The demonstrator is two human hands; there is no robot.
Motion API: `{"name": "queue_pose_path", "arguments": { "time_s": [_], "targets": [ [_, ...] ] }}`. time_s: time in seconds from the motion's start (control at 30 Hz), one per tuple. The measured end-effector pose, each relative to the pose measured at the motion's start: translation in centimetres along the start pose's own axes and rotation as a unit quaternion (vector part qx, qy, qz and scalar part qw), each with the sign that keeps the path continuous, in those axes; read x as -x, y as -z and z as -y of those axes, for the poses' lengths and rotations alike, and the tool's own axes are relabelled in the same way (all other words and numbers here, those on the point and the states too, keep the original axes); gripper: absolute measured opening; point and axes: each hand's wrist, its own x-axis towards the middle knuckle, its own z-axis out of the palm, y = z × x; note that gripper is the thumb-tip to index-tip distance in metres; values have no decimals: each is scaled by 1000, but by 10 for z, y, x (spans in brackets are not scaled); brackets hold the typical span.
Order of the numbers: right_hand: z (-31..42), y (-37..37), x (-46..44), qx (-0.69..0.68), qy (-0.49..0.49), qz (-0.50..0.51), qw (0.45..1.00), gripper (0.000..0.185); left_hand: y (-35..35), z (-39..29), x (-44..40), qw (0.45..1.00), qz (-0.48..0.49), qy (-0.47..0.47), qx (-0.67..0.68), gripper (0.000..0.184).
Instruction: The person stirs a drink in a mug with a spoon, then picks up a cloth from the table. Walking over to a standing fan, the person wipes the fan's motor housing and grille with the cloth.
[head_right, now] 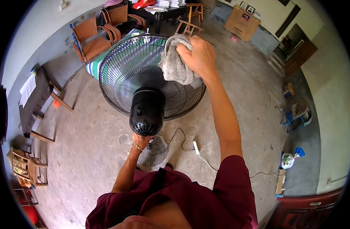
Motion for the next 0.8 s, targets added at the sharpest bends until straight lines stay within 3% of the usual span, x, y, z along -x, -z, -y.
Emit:
{"name": "queue_pose_path", "arguments": {
  "time_s": [0.03, 0.17, 0.23, 0.3, 0.37, 0.47, 0.53, 0.57, 0.63, 0.7, 0.8],
  "targets": [
    [2, -5, 7, 1, 1, 0, 1000, 29, -2, 1, 2, 998, 3, 57, 23, 62],
    [0, -43, 61, -10, 144, -18, 989, 27, -14, 11, 0, 996, 7, 63, 63, 70],
    [6, -52, 82, 4, 131, 62, 989, 28, -4, 6, -4, 999, 28, 35, -16, 61],
    [5, -52, 75, -13, 138, 44, 989, 27, -15, 16, 0, 999, -3, 26, -36, 58],
    [14, -33, 51, -135, 163, -41, 976, 24, -18, 19, 0, 998, -29, 13, -55, 55],
    [22, -10, 0, -93, 172, -77, 978, 23, -7, 3, -4, 1000, -6, -11, -2, 59],
    [27, -8, -23, 45, 128, -39, 990, 27, -6, 1, -1, 1000, 14, 15, 0, 59],
    [33, -8, -23, 45, 128, -40, 990, 27, -5, 1, -2, 999, 30, 43, 1, 59],
    [47, -12, -23, 87, 43, 102, 990, 31, -2, 1, -5, 999, 27, 30, 8, 60],
    [41, -30, -3, 60, 142, 30, 988, 34, -2, 5, -5, 999, 19, 25, 17, 61],
    [42, -45, 38, 68, 132, 82, 986, 30, -17, 16, -1, 999, 2, 26, 26, 64]
  ]
}}
